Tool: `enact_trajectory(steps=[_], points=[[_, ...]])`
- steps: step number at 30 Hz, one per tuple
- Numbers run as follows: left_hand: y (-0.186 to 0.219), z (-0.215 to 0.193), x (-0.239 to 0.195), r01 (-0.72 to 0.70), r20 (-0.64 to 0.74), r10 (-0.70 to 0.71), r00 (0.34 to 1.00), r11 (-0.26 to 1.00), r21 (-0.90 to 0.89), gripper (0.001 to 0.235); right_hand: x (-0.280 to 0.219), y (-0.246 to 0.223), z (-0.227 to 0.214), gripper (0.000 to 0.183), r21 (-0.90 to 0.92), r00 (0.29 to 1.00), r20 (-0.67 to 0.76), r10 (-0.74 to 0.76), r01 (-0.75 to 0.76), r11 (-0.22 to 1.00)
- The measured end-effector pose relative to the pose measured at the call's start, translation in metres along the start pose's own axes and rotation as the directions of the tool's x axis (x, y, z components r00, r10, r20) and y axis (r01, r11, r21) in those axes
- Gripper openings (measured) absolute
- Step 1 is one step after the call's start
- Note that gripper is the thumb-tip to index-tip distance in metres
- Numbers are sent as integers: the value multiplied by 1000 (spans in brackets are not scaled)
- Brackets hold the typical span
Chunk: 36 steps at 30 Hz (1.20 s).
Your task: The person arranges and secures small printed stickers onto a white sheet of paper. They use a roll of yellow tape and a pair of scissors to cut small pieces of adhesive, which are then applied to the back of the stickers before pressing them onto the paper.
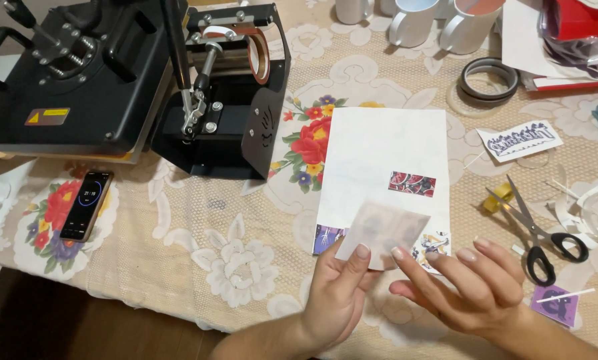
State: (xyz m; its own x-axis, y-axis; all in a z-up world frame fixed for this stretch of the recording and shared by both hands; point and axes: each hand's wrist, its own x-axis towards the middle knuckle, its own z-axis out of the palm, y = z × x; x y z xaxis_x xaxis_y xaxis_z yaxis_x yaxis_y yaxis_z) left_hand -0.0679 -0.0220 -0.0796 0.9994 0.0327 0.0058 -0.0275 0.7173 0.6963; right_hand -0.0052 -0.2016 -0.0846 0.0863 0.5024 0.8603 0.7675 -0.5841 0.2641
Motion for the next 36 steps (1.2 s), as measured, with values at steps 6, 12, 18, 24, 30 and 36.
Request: enact_trajectory(steps=[6, 12, 18, 24, 30, 36], points=[[-5, -8, -7, 72, -81, -69, 994, 997, 38, 37, -11, 4, 6, 37, -143, 992, -73, -98, 87, 986], [-6, -9, -10, 88, -36, -86, 996, 995, 43, 39, -13, 3, 12, 35, -166, 979, -147, -138, 113, 980], [-8, -9, -11, 92, -58, -90, 994, 996, 23, 39, -14, 1, 10, 33, -167, 981, -140, -133, 109, 980], [-6, -7, -10, 22, 36, -23, 999, 999, 28, 41, -10, 2, 8, 35, -168, 987, -81, -137, 122, 978], [-2, -10, -8, -19, 89, 21, 996, 1000, -21, 48, -6, 5, 3, 52, -121, 995, 17, -103, 105, 987], [37, -10, 14, -319, 296, 278, 914, 943, 96, 51, 4, 10, -9, 79, 170, 993, 65, 96, -106, 980]])
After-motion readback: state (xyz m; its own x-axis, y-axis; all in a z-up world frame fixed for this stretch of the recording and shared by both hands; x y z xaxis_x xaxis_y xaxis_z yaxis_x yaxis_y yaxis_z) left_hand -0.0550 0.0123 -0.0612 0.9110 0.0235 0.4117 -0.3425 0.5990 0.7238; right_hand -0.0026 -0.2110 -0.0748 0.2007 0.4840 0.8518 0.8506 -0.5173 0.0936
